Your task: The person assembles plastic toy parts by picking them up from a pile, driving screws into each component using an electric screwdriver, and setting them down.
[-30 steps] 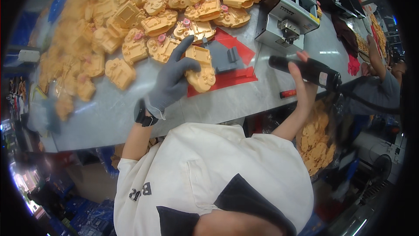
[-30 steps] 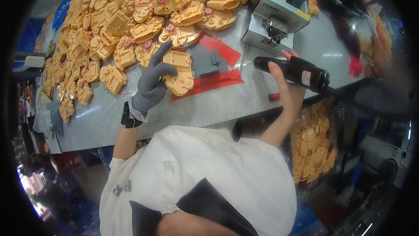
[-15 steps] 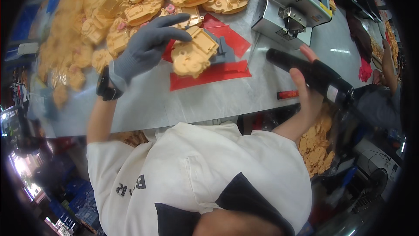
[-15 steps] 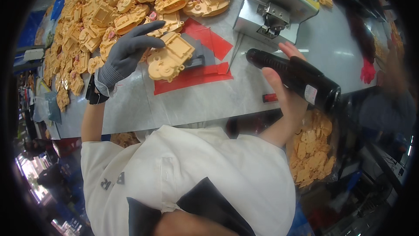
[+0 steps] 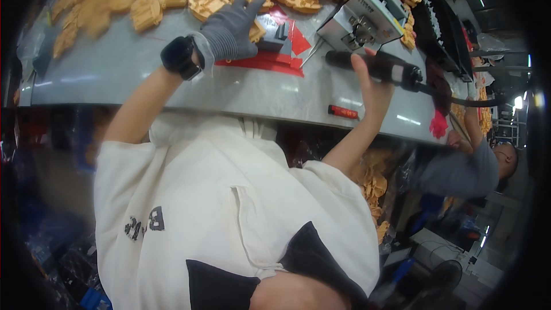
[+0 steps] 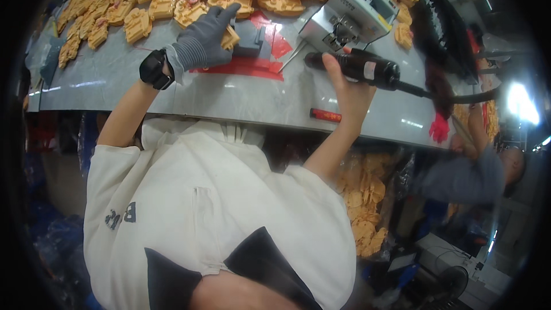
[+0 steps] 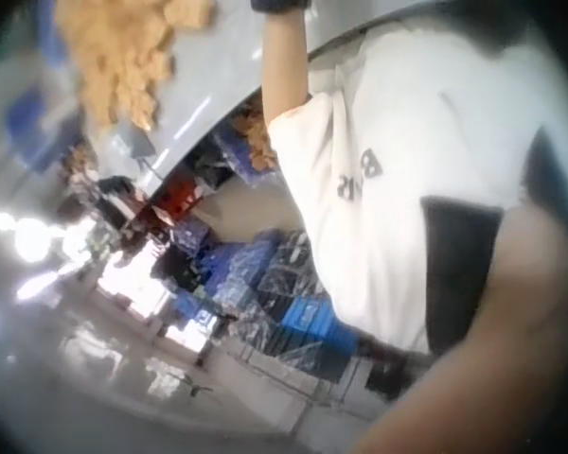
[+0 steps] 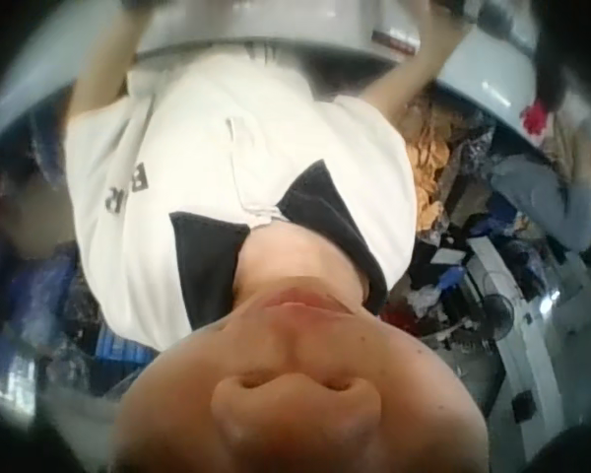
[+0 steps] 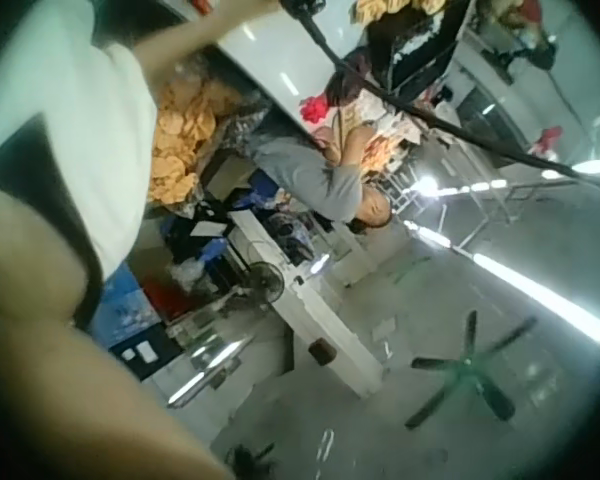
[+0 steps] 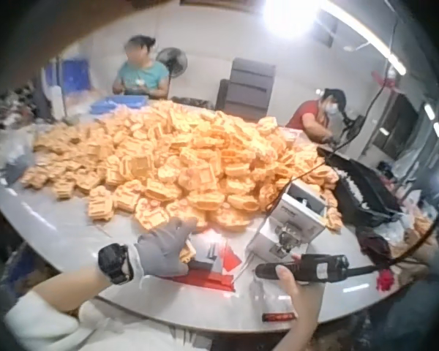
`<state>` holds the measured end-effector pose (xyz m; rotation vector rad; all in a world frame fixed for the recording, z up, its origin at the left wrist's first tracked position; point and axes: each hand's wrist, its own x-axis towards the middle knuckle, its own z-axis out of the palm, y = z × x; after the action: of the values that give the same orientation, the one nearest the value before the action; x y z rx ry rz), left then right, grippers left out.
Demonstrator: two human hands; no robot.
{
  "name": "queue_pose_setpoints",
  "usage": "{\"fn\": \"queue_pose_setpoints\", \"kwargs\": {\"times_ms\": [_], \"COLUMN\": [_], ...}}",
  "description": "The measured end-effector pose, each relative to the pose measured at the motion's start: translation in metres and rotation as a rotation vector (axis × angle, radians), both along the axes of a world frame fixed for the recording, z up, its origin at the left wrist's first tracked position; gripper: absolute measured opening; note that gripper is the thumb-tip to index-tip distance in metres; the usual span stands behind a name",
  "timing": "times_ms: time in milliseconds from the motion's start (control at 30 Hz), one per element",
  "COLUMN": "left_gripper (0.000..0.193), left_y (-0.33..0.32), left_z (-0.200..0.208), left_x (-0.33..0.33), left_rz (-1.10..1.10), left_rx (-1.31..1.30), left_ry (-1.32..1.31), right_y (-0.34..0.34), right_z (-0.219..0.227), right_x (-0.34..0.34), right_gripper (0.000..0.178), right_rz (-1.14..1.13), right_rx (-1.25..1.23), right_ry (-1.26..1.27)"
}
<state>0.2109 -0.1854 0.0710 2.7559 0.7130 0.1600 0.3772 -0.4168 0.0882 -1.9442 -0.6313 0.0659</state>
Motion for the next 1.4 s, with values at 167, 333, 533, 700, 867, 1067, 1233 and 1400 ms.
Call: {"fn": "queue_pose_setpoints", "kwargs": {"times_ms": [167, 333, 533, 700, 867, 1067, 1233, 1400], "left_gripper": [0.072, 0.061, 0.064, 0.06, 0.055, 0.048, 0.042, 0.041], "left_y": [0.003, 0.015, 0.035, 0.059, 0.092, 0.038, 0.082, 0.097], "left_z": [0.016, 0.006, -0.002, -0.012, 0.016, -0.014, 0.001, -0.011], "left_x": [0.013, 0.043, 0.048, 0.045, 0.038, 0.044, 0.038, 0.007], "left_rz": [-0.337, -0.582, -0.675, -0.508, -0.555, -0.629, -0.352, -0.132], "left_rx": [0.162, 0.11, -0.018, -0.878, -0.903, 0.123, -0.306, -0.601], "left_ry": [-0.193, -0.152, -0.149, -0.567, -0.848, -0.158, -0.932, -1.087], "right_y": [-0.006, -0.003, 0.01, 0.02, 0.016, 0.019, 0.021, 0.025], "right_z": [-0.001, -0.006, -0.01, -0.018, -0.011, -0.004, -0.005, -0.001], "right_x": [-0.002, 0.001, -0.001, 0.006, 0.0, -0.002, -0.013, -0.021], "right_gripper": [0.079, 0.077, 0.075, 0.059, 0.053, 0.049, 0.044, 0.044], "right_rz": [0.029, 0.016, 0.008, -0.042, -0.02, 0.074, 0.008, -0.145], "right_rx": [0.044, 0.066, 0.124, 0.038, 0.005, -0.022, -0.065, 0.041], "right_ry": [0.087, 0.104, 0.086, -0.136, -0.069, -0.023, -0.083, 0.123]}}
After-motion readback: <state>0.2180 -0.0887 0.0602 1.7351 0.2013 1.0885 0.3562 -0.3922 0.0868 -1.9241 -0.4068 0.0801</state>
